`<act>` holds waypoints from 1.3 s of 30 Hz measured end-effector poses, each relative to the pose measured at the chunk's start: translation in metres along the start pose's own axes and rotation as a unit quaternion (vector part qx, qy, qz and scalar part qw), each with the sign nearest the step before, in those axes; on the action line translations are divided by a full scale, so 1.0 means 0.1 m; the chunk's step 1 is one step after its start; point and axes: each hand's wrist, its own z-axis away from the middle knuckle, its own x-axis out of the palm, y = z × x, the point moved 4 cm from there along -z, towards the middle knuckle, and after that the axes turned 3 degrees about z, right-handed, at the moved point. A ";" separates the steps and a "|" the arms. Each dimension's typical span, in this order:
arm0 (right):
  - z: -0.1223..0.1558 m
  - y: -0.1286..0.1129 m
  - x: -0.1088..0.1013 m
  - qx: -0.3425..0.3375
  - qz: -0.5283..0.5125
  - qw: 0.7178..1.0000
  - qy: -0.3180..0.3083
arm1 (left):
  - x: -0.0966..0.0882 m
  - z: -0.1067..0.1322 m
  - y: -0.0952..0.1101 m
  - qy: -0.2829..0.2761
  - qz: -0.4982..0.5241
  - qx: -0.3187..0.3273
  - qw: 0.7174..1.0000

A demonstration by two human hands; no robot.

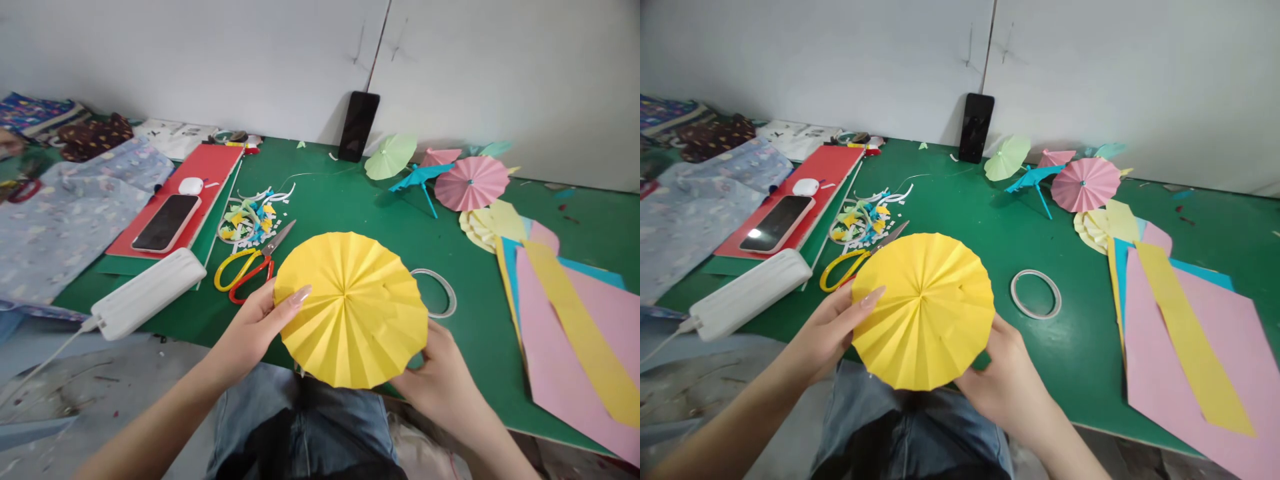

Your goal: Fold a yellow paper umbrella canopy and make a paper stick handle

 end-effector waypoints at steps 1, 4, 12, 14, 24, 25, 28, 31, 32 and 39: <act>0.00 0.00 0.02 0.046 -0.044 0.997 -0.050 | 0.00 0.00 0.01 0.009 -0.002 0.006 1.000; 0.02 -0.04 0.06 0.105 -0.137 0.972 -0.160 | 0.00 0.01 0.05 0.015 -0.030 0.019 0.999; 0.02 0.03 0.02 0.009 0.013 0.995 -0.101 | -0.05 -0.02 0.09 0.003 -0.128 0.066 0.990; 0.02 0.04 0.03 0.010 -0.022 0.995 -0.101 | -0.07 -0.03 0.07 0.007 -0.163 0.072 0.984; 0.08 0.19 0.41 0.271 -0.342 0.897 0.065 | 0.02 0.03 -0.04 0.050 -0.286 0.154 0.944; 0.08 0.19 0.45 0.283 -0.383 0.876 0.081 | 0.02 0.04 -0.05 0.059 -0.298 0.162 0.939; 0.07 0.21 0.52 0.306 -0.436 0.836 0.132 | 0.00 0.04 -0.14 0.078 -0.336 0.182 0.921; 0.08 0.26 0.54 0.315 -0.391 0.844 0.190 | 0.00 0.06 -0.23 0.096 -0.359 0.210 0.904; 0.08 0.27 0.54 0.315 -0.369 0.850 0.204 | 0.01 0.07 -0.24 0.101 -0.357 0.215 0.903; 0.10 0.24 0.52 0.314 -0.307 0.872 0.217 | 0.15 0.10 -0.13 0.214 -0.177 0.175 0.945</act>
